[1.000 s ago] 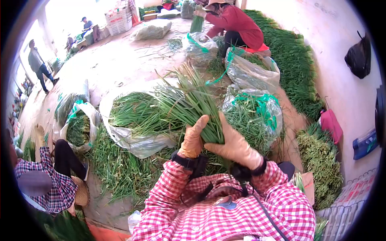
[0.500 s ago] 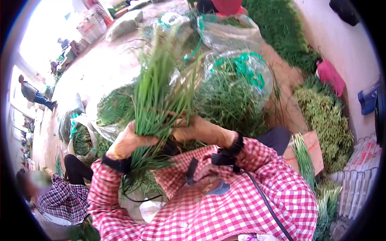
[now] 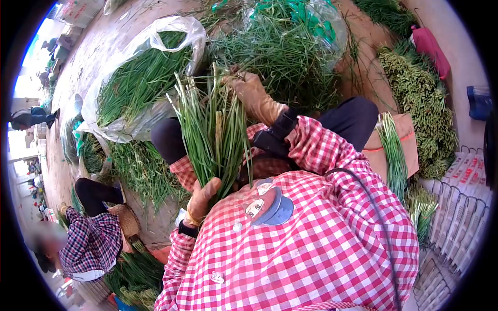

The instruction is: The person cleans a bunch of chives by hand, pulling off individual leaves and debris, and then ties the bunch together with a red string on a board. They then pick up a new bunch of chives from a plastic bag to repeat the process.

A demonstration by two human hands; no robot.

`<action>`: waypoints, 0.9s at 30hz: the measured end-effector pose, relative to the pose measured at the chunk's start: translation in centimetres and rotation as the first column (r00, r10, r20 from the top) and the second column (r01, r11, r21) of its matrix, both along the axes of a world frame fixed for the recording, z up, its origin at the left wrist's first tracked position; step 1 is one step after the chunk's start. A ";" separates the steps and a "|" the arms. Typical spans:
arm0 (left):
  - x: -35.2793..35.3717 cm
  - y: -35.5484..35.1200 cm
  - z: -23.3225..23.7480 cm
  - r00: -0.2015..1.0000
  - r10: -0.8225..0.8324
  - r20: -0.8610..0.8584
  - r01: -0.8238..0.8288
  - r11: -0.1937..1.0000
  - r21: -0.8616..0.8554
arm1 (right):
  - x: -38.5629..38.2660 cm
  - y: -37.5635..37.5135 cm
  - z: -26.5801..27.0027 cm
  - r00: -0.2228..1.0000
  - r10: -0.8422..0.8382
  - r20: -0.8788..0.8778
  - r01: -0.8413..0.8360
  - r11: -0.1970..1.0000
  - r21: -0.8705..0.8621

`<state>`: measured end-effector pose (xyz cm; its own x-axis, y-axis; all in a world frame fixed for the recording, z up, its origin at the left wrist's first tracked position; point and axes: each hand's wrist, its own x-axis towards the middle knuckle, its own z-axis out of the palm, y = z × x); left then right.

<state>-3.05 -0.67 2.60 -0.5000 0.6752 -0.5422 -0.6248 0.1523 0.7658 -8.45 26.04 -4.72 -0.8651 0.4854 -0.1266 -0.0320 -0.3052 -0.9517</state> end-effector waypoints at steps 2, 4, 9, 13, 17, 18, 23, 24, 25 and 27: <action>0.7 0.6 0.9 0.990 0.108 0.094 -0.106 0.994 -0.028 | -0.6 0.4 -1.5 0.993 0.062 -0.102 -0.048 0.989 0.140; 0.8 1.0 1.4 0.993 0.109 0.047 -0.106 0.992 -0.065 | -0.8 1.8 -2.5 0.985 0.169 0.045 -0.174 0.942 0.287; -0.1 1.4 1.6 0.997 0.025 -0.072 -0.032 0.995 -0.099 | -4.3 2.1 -4.8 0.946 0.143 0.290 -0.091 0.978 -0.185; 0.0 1.1 1.7 0.993 0.048 -0.106 -0.053 0.998 -0.046 | -4.8 2.4 -6.2 0.995 -0.062 0.073 -0.009 0.695 0.719; 1.1 -1.4 0.2 0.946 0.122 -0.300 -0.140 0.989 -0.041 | -3.5 9.2 -2.7 0.881 -0.272 0.387 -0.288 0.340 0.895; 1.3 -1.8 0.2 0.953 0.153 -0.260 -0.167 0.985 -0.031 | -3.8 12.0 -3.7 0.852 -0.322 0.413 -0.367 0.195 0.910; 1.7 -2.8 1.8 0.951 0.265 -0.161 -0.273 0.962 -0.028 | -0.3 26.1 -4.9 0.891 -0.454 -0.006 -0.076 -0.163 0.984; 1.8 -2.7 2.0 0.947 0.273 -0.171 -0.278 0.961 -0.005 | 0.3 28.2 -5.9 0.866 -0.487 0.115 -0.155 -0.042 0.987; 1.8 -2.7 1.8 0.951 0.267 -0.154 -0.270 0.963 -0.005 | 1.4 25.9 -4.3 0.910 -0.318 0.267 -0.203 0.219 0.954; 1.9 -2.6 1.4 0.957 0.262 -0.122 -0.264 0.965 0.000 | 2.9 17.3 0.8 0.892 0.196 0.408 -0.407 0.743 0.532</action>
